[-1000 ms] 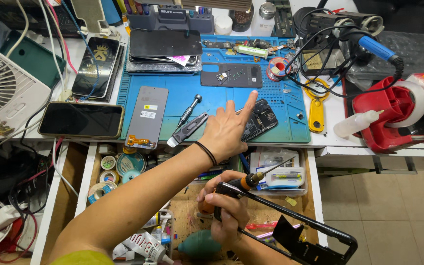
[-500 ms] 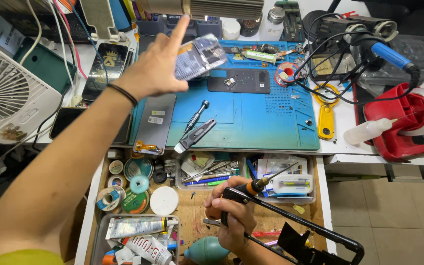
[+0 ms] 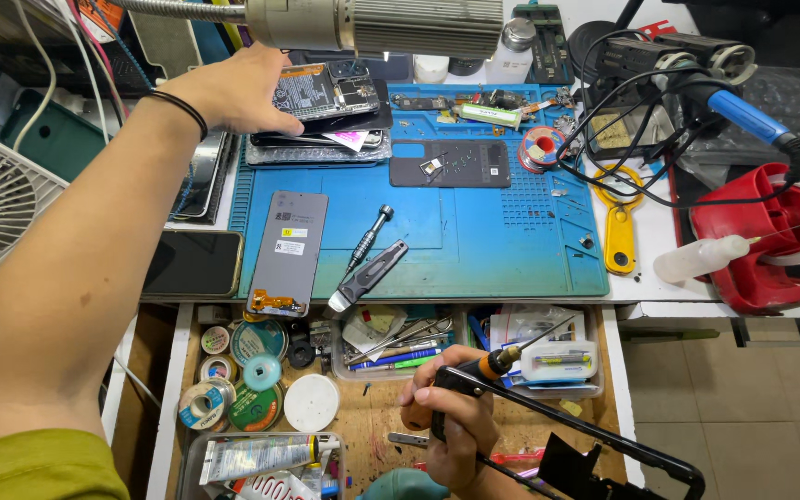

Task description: The person uses a screwdriver to remove screws from a disassembled smartphone frame. They hold the frame in one hand and turn the screwdriver with the other, working on different screw locations along the frame's edge.

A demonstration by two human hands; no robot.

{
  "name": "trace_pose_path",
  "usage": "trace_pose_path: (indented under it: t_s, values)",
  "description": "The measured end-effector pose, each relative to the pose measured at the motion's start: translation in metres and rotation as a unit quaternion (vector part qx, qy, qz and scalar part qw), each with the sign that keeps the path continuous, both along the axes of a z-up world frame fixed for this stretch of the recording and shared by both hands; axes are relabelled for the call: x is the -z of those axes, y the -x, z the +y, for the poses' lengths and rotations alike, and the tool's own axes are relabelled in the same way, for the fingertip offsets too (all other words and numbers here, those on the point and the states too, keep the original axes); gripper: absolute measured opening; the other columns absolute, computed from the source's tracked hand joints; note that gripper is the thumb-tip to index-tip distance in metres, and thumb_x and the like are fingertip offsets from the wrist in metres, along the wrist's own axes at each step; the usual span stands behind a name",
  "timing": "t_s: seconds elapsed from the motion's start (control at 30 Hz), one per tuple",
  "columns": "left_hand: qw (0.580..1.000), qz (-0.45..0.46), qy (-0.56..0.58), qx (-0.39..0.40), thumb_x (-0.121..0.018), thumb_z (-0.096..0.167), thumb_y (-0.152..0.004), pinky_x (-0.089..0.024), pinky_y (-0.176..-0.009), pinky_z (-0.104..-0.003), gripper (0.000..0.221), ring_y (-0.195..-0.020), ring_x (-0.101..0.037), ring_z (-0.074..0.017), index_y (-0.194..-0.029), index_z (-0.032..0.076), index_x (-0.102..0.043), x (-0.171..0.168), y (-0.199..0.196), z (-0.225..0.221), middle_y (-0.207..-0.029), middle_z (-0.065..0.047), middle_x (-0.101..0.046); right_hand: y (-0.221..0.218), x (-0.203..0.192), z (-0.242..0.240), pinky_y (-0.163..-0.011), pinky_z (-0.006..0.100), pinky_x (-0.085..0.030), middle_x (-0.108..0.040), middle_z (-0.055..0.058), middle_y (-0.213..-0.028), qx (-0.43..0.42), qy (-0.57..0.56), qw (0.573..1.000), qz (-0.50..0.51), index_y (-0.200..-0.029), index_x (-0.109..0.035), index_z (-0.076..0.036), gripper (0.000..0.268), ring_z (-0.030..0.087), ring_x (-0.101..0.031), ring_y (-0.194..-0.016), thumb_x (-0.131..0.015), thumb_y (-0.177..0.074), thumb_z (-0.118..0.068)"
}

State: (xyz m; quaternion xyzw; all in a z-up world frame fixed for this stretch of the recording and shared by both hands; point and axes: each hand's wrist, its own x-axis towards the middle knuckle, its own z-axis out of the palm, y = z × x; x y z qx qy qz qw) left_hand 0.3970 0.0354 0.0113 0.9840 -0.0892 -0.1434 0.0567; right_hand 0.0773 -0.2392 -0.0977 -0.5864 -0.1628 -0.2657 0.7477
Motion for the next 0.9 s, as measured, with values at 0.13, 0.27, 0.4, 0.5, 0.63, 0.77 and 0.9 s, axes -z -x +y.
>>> trace_pose_path:
  t_s: [0.13, 0.27, 0.4, 0.5, 0.63, 0.77, 0.9]
  values:
    - [1.0, -0.002, 0.013, 0.018, -0.079, 0.043, -0.085, -0.042, -0.107, -0.055, 0.092, -0.136, -0.045, -0.0415, -0.151, -0.001, -0.034, 0.009, -0.002, 0.007, -0.153, -0.024, -0.041, -0.002, 0.008, -0.001, -0.058, 0.034, -0.055, -0.044, 0.021, -0.116, -0.009, 0.008, 1.0, -0.004, -0.098, -0.065, -0.005, 0.03, 0.023, -0.059, -0.068, -0.039, -0.108, -0.016]
    - [0.999, 0.006, 0.044, 0.003, -0.082, 0.04, -0.082, -0.045, -0.099, -0.051, 0.084, -0.127, -0.051, -0.0352, -0.145, 0.005, -0.04, 0.007, 0.0, 0.006, -0.147, -0.016, -0.048, -0.003, 0.014, -0.002, -0.058, 0.035, -0.054, -0.044, 0.023, -0.118, -0.011, 0.003, 1.0, -0.01, -0.097, -0.065, -0.004, 0.033, 0.024, -0.059, -0.067, -0.039, -0.108, -0.021]
    - [0.999, 0.011, 0.036, -0.009, -0.087, 0.038, -0.077, -0.046, -0.096, -0.051, 0.086, -0.122, -0.053, -0.0339, -0.143, 0.009, -0.042, 0.004, 0.003, 0.003, -0.143, -0.015, -0.051, -0.002, 0.016, -0.004, -0.059, 0.036, -0.054, -0.042, 0.023, -0.121, -0.024, -0.001, 1.0, -0.001, -0.099, -0.065, -0.005, 0.032, 0.024, -0.057, -0.07, -0.038, -0.108, -0.019]
    - [1.0, 0.006, 0.024, -0.001, -0.087, 0.038, -0.078, -0.046, -0.096, -0.056, 0.084, -0.117, -0.056, -0.0376, -0.142, 0.008, -0.042, 0.0, 0.007, -0.001, -0.146, -0.013, -0.05, -0.002, 0.013, -0.003, -0.058, 0.035, -0.055, -0.044, 0.022, -0.119, -0.014, -0.002, 1.0, 0.004, -0.098, -0.065, -0.005, 0.031, 0.023, -0.058, -0.068, -0.039, -0.107, -0.018]
    - [1.0, -0.001, 0.017, 0.007, -0.089, 0.041, -0.075, -0.043, -0.098, -0.056, 0.088, -0.117, -0.056, -0.0381, -0.143, 0.009, -0.043, 0.002, 0.005, 0.002, -0.14, -0.015, -0.054, -0.001, 0.016, -0.002, -0.058, 0.036, -0.054, -0.043, 0.022, -0.121, -0.026, -0.022, 0.999, 0.006, -0.099, -0.067, -0.005, 0.03, 0.024, -0.058, -0.068, -0.041, -0.106, -0.017]
    - [0.998, -0.051, 0.012, 0.038, -0.085, 0.049, -0.076, -0.038, -0.106, -0.065, 0.094, -0.133, -0.048, -0.0411, -0.144, 0.001, -0.041, 0.001, 0.012, 0.004, -0.15, -0.017, -0.046, -0.001, 0.015, -0.002, -0.057, 0.036, -0.054, -0.042, 0.023, -0.121, -0.029, -0.035, 0.999, 0.009, -0.098, -0.067, -0.004, 0.031, 0.025, -0.058, -0.068, -0.041, -0.106, -0.019]
    - [0.961, -0.235, 0.11, 0.094, -0.074, 0.03, -0.1, -0.051, -0.085, -0.047, 0.047, -0.096, -0.053, -0.0326, -0.121, -0.002, -0.047, -0.001, 0.064, -0.008, -0.107, -0.018, -0.052, -0.007, 0.013, -0.008, -0.052, 0.033, -0.056, -0.043, 0.024, -0.123, -0.065, -0.052, 0.996, 0.011, -0.099, -0.066, -0.001, 0.032, 0.026, -0.063, -0.068, -0.038, -0.105, -0.017]
